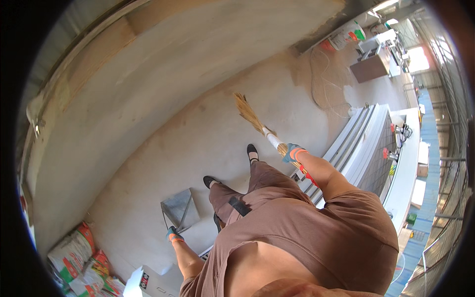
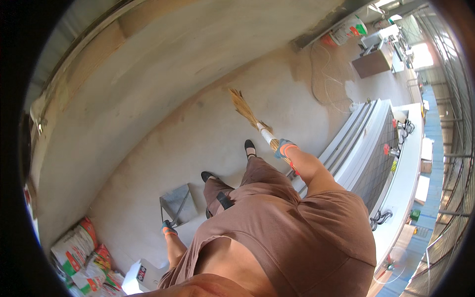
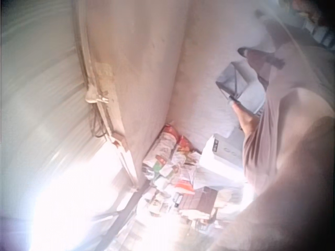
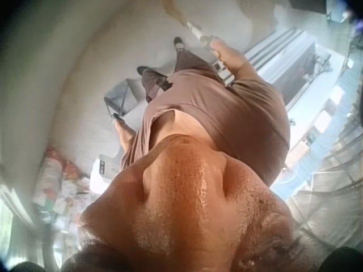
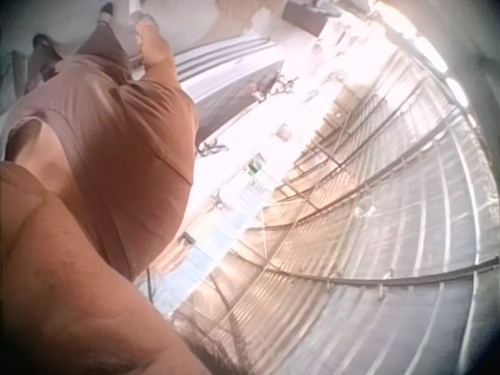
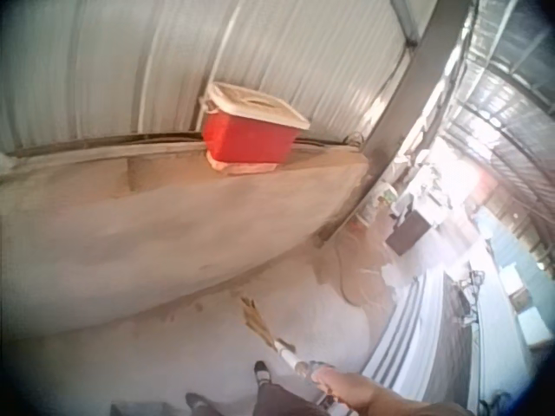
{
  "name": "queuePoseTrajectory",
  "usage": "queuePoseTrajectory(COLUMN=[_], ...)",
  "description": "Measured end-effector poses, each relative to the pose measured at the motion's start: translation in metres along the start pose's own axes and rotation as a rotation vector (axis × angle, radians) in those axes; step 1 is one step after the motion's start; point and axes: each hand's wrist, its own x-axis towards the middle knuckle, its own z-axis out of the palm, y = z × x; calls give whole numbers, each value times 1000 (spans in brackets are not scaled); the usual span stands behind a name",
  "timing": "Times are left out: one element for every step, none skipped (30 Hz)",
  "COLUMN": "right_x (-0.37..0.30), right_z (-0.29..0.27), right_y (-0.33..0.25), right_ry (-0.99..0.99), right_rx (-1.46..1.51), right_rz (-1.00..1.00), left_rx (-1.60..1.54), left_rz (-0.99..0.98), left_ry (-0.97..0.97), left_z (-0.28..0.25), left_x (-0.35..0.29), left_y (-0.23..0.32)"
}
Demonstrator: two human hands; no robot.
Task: The person sweeps sawdust and debris on a concrete floor using a broom and dustpan. They move a coiled hose and a cabinet to access areas underneath, then continue sweeping the remaining debris into a pile.
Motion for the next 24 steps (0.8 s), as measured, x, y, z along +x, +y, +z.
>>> queuePoseTrajectory(right_x=[-2, -2, 3, 13, 24, 35, 48, 59, 67, 76, 86, 95, 104, 113, 122, 129, 129, 130, 138, 145, 150, 157, 160, 162], right_z=[-3, -3, -1, 5, 13, 18, 24, 30, 33, 35, 33, 37, 38, 42, 40, 38, 28, 18, 16, 15, 12, 7, 4, -2], right_y=[4, 10, 23, 36, 48, 61, 81, 100, 113, 125, 141, 156, 173, 195, 213, 221, 231, 243, 253, 271, 282, 294, 297, 306], right_ry=[11, 21, 32, 43, 54, 61, 69, 77, 49, 22, 0, 54, 47, 37, 30, 17, 3, -5, 4, 16, 23, 23, 14, 6], right_rx=[31, 66, 97, 129, 165, 196, 232, 268, 338, 408, 473, 492, 528, 561, 590, 622, 645, 666, 696, 723, 751, 766, 783, 797], right_rz=[6, 13, 15, 16, 19, 15, 19, 18, -13, -46, -77, -92, -78, -51, -33, -35, -38, -38, -34, -19, -10, 22, 53, 91], left_rx=[-10, -47, -82, -118, -69, -21, 31, 75, 81, 86, 87, 118, 116, 121, 117, 139, 138, 134, 130, 137, 145, 153, 167, 183], left_rz=[21, 24, 27, 30, 65, 101, 137, 100, 153, 206, 254, 225, 262, 289, 318, 336, 359, 378, 396, 370, 348, 326, 326, 320], left_ry=[23, -10, -47, -83, -86, -89, -98, -100, -100, -101, -105, -116, -143, -175, -203, -265, -290, -320, -351, -403, -448, -493, -489, -488], left_z=[19, 34, 54, 74, 94, 114, 141, 166, 183, 201, 224, 249, 277, 312, 340, 360, 382, 410, 438, 469, 495, 522, 547, 577], left_x=[-6, -11, -20, -31, -44, -60, -79, -97, -109, -122, -136, -155, -173, -205, -232, -245, -257, -270, -283, -297, -311, -325, -342, -364], left_y=[7, 19, 27, 36, 47, 54, 60, 65, 73, 78, 81, 84, 85, 81, 80, 94, 101, 107, 114, 116, 124, 129, 134, 133])
